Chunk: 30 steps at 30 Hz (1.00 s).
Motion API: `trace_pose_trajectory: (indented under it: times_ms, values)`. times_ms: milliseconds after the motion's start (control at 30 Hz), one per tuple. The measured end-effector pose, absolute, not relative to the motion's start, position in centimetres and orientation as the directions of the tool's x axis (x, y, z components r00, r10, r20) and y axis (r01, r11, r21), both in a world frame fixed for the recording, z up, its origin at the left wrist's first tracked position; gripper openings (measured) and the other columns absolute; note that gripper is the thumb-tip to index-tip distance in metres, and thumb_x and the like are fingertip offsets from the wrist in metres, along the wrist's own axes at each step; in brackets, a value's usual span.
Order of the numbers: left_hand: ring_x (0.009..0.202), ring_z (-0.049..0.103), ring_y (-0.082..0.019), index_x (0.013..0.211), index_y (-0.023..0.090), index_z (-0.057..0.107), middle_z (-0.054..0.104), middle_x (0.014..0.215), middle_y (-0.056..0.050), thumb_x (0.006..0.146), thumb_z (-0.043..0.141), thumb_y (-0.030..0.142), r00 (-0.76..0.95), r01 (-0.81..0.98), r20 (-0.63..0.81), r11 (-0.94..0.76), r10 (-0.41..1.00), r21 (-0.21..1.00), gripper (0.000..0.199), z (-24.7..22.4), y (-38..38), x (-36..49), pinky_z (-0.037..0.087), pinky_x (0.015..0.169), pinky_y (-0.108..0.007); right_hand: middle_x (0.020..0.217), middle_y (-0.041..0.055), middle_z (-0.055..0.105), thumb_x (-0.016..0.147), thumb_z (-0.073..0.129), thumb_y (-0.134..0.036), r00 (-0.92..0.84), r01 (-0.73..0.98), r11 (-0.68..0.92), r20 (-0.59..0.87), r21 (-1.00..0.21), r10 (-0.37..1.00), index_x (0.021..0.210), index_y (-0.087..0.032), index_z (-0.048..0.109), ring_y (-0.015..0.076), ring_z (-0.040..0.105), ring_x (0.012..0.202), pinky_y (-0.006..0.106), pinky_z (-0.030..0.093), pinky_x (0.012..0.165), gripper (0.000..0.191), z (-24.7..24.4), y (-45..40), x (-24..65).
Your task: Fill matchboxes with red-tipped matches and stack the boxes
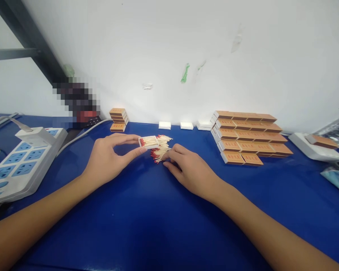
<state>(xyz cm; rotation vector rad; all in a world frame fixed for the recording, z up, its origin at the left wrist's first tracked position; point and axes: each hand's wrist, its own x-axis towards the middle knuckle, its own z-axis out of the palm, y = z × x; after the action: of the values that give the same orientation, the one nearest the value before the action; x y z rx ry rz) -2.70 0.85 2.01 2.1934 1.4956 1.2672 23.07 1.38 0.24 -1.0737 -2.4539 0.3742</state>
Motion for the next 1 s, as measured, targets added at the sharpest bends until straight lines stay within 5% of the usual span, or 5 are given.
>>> trace_pose_trajectory:
  times_ms: [1000]
  values:
    - [0.103,0.075,-0.027,0.103,0.025,0.081,0.082,0.106,-0.003,0.086,0.082,0.046,0.152,0.659,0.539,-0.491,0.828,0.569,0.027,1.94,0.91,-2.62,0.057,0.096,-0.044,0.096,0.0036,0.058,0.105,0.056,-0.030,-0.585,0.682,0.642,0.265,-0.350,0.766,0.097,-0.022,0.061,0.0148,0.055,0.069,0.029,0.046,0.064,0.013,0.14,1.07,22.86]
